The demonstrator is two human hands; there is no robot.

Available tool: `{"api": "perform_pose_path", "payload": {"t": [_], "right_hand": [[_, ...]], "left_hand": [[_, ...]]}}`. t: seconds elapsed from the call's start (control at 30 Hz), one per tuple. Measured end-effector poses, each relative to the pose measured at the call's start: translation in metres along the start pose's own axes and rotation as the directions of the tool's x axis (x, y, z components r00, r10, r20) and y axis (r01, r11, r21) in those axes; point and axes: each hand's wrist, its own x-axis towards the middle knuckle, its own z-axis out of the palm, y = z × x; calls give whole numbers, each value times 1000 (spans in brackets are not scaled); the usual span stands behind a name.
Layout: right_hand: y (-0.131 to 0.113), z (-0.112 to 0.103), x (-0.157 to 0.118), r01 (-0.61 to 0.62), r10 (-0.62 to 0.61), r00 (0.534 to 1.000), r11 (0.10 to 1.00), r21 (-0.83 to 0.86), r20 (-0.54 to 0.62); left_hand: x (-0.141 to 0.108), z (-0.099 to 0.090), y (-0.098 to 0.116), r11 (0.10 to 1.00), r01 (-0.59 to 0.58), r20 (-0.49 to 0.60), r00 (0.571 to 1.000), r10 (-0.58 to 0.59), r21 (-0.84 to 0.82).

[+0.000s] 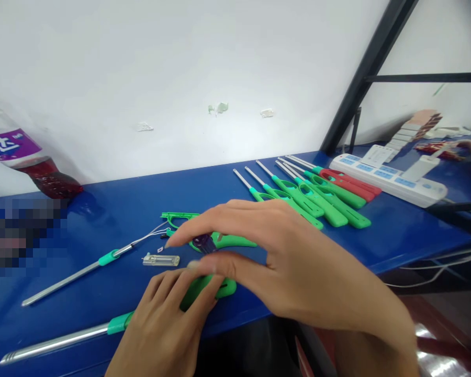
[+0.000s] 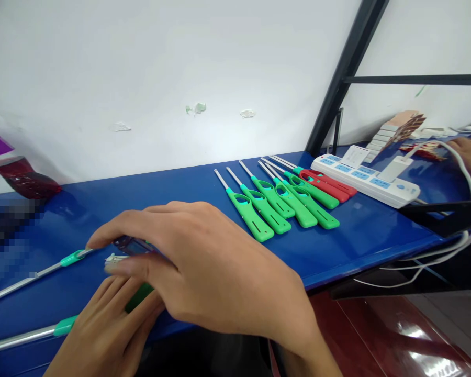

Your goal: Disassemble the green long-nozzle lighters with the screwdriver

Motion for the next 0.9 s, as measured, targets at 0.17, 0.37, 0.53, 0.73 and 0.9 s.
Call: {"api": "perform_pose_path", "payload": {"t": [0.17,0.37,0.53,0.73,0.9], "right_hand": [[6,2,2,36,-36,999,996,-81,6],[25,11,8,-41,74,990,965,-258,119],[39,9,6,-133,173,979,945,-299,112],[40,14,4,-145,200,967,940,-310,155],[39,20,6,-148,216,953,943,-298,210]], "left_hand": [[1,1,0,1000,3,-10,1000,-3,-12],[2,3,1,998,25,8,1000,-25,-51],[-1,5,0,998,29,4,1000,-29,-47],[1,1,1,998,29,8,1000,-29,-55],[1,2,2,999,27,-7,1000,-27,-41]]}}
